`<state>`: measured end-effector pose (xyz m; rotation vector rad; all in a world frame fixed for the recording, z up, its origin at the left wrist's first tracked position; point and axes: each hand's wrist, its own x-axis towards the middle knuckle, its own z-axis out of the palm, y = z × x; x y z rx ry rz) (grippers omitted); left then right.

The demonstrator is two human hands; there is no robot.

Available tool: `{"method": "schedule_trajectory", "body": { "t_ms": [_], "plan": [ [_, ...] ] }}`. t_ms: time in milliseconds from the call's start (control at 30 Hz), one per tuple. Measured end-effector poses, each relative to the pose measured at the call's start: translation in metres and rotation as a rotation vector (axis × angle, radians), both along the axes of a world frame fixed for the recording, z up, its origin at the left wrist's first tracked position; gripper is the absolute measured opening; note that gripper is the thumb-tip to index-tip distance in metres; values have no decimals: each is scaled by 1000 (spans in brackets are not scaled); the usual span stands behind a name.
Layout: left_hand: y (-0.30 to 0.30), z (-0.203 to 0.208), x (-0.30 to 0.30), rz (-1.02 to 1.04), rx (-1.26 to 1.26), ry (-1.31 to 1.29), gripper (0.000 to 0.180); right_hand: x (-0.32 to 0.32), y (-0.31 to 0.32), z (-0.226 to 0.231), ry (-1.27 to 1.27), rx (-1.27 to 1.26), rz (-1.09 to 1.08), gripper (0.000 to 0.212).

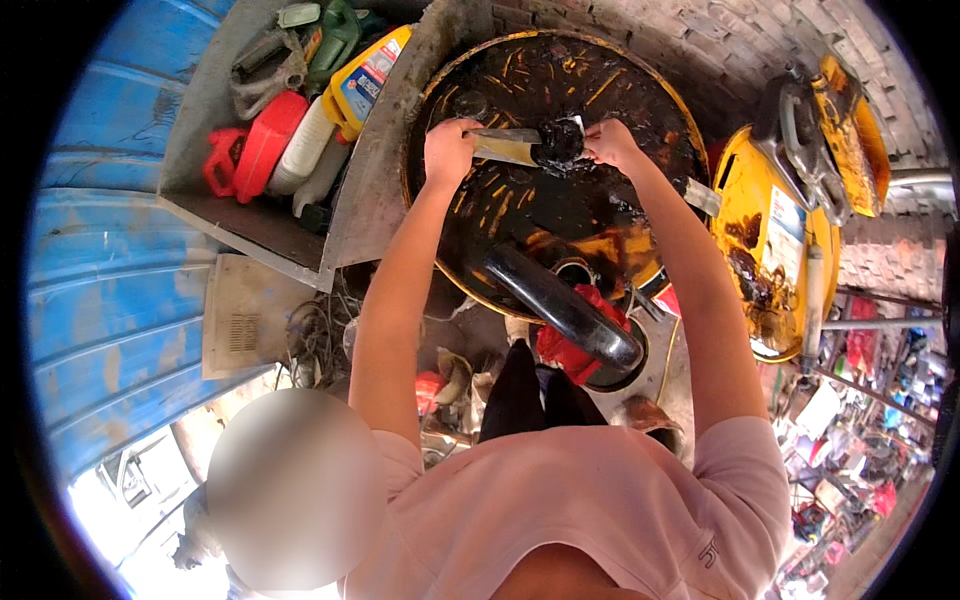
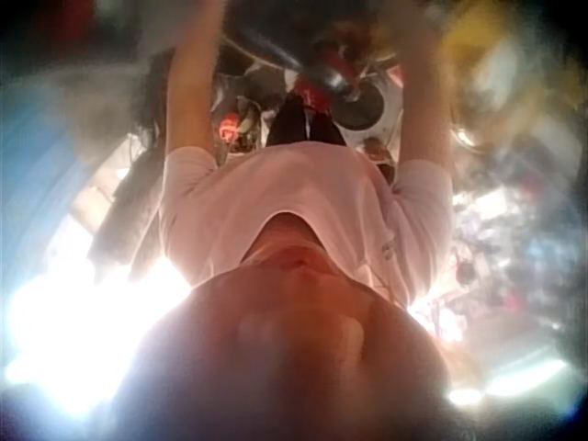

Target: The person scrapes a small rectangular object against a large red drum, then uses a dustpan and broom to sweep debris from the floor into the dustpan and dumps it onto a white sheet. The person repeats sweeping and dumping several times.

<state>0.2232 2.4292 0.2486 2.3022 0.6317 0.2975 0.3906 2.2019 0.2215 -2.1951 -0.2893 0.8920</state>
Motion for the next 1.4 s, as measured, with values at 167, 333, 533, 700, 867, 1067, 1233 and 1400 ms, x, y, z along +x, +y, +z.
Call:
{"method": "schedule_trajectory", "body": {
  "t_ms": [167, 333, 533, 700, 867, 1067, 1233, 1400],
  "plan": [
    [0, 2, 0, 40, 15, 3, 20, -12, -6, 20, 134, 119, -89, 20],
    [-9, -17, -4, 142, -149, 34, 18, -8, -20, 17, 214, 199, -116, 19],
    [-52, -31, -9, 309, -349, -179, 16, -21, -17, 42, 159, 190, -134, 14],
    [-73, -29, -10, 354, -431, -249, 19, -34, 11, 64, 120, 205, -166, 16],
    [-83, -24, -9, 370, -591, -343, 19, -37, 35, 72, 106, 135, -157, 22],
    [-80, -31, -13, 432, -739, -318, 20, -42, 47, 99, -63, -31, 21, 29],
    [-87, -16, -14, 526, -911, -343, 21, -44, 46, 120, -36, 8, 46, 27],
    [-69, 31, -31, 531, -998, -398, 24, -52, 56, 149, 64, 130, 34, 17]
  ]
}}
